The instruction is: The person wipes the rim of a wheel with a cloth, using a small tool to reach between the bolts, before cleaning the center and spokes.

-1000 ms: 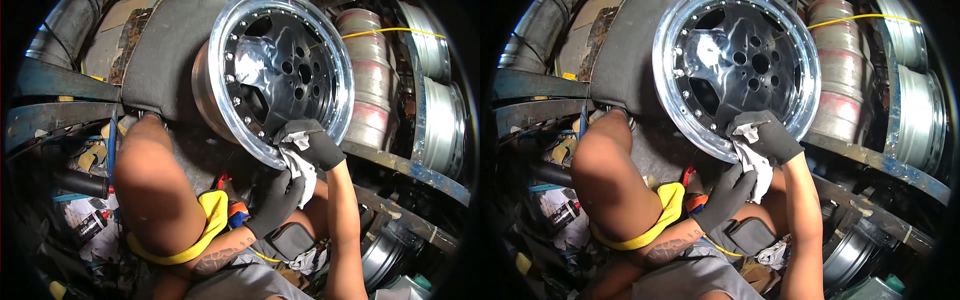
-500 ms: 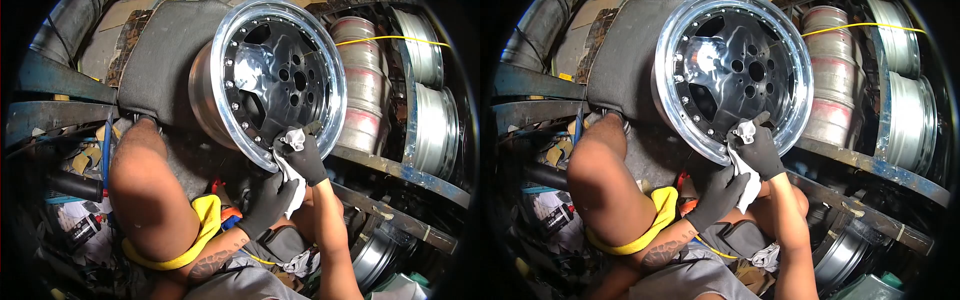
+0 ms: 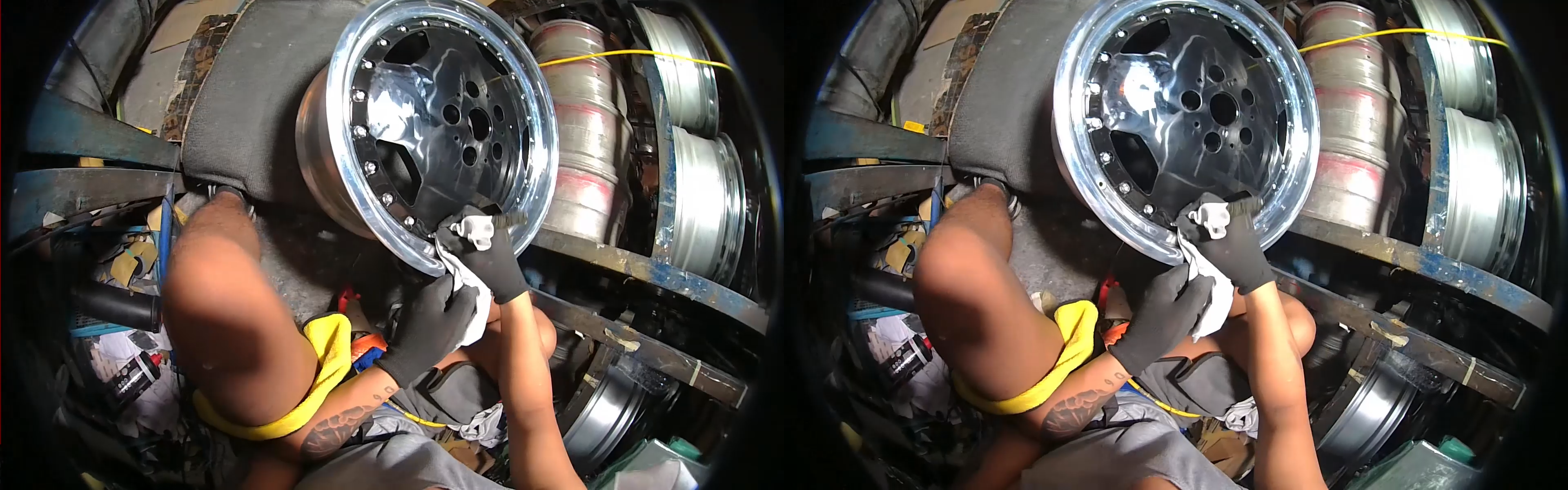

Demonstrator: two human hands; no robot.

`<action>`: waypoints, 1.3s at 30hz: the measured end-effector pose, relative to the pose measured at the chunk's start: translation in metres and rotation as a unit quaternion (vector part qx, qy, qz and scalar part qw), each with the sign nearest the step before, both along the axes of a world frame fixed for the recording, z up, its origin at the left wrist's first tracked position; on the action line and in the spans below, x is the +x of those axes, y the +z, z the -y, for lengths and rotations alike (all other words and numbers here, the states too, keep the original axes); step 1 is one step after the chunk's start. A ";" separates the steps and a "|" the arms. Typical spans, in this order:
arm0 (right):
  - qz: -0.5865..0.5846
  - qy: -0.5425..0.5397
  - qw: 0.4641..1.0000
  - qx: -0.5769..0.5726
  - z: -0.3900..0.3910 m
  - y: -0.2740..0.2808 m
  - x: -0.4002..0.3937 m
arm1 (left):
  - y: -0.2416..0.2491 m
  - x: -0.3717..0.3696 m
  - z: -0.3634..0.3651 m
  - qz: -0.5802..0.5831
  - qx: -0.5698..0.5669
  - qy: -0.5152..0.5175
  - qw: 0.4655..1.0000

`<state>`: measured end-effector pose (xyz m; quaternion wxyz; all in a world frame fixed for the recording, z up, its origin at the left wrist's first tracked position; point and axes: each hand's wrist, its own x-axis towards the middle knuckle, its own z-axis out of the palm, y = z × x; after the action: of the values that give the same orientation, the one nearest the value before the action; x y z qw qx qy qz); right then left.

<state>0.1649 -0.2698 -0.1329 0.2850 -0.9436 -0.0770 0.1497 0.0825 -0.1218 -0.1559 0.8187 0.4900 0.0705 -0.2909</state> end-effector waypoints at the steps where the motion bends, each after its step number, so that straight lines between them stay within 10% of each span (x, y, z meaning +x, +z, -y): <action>1: -0.062 -0.065 0.995 0.036 0.000 0.006 0.001 | 0.002 0.000 -0.001 -0.006 -0.021 0.000 1.000; 6: -0.188 -0.214 0.942 0.175 0.001 0.018 -0.005 | 0.003 0.005 -0.010 0.016 -0.001 -0.024 1.000; 39: -0.011 0.035 0.999 0.010 -0.012 0.013 0.003 | -0.001 0.000 -0.008 -0.013 0.009 0.026 1.000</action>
<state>0.1678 -0.2580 -0.1195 0.2903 -0.9356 -0.1080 0.1693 0.0821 -0.1143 -0.1569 0.8205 0.4920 0.0963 -0.2747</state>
